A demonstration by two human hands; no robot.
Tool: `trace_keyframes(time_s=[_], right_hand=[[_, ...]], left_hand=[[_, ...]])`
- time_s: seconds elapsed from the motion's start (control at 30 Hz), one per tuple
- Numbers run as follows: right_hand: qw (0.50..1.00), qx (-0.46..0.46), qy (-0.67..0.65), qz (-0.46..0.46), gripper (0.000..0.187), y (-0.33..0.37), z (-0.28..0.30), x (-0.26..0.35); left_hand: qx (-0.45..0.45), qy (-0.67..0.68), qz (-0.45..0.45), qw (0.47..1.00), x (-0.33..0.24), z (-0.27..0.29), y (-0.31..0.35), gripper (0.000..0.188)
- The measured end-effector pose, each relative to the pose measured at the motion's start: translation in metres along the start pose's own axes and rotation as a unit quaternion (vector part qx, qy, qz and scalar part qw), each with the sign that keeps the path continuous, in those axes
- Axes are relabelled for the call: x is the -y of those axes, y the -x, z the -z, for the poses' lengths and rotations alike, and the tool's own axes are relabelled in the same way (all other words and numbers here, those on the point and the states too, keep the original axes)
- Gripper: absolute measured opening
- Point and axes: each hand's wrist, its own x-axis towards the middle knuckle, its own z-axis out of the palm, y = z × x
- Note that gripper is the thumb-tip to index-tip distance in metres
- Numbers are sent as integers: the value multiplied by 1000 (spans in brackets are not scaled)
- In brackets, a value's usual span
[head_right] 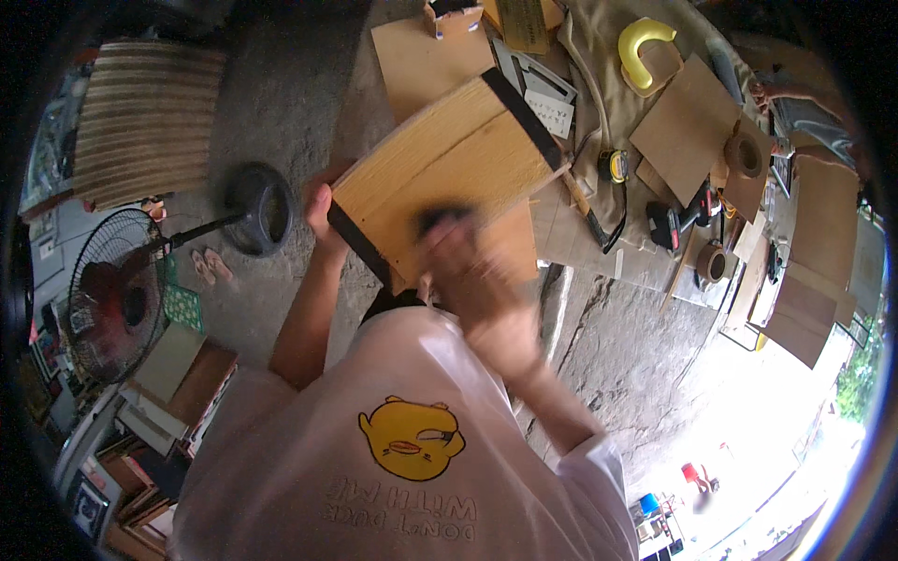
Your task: The person assembles a small wooden box by hammering nails into its corners and edges. They then sand the box's surfaces with a sanding block to smooth the wood.
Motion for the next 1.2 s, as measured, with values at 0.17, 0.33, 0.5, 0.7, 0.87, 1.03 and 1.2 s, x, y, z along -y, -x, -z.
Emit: trace_keyframes(time_s=[0.17,0.33,0.5,0.7,0.87,1.03,1.2], right_hand=[[998,-51,7,-28,44,-15,-2,5],[990,-109,73,-41,49,-37,21,-34],[999,1,-38,-8,46,4,-10,25],[991,-100,-2,-87,48,-33,19,-40],[999,-23,-27,33,52,1,-6,14],[986,-101,-49,-124,57,-17,-16,-23],[998,-3,-39,38,52,-5,5,17]], left_hand=[[27,53,0,998,2,0,-3,85],[-1,57,16,998,11,10,6,80],[-10,85,12,996,16,2,-1,77],[-2,60,-35,998,21,11,7,78],[5,63,-56,996,17,3,-3,70],[13,46,-30,998,11,6,-6,69],[9,69,-19,997,12,4,-1,69]])
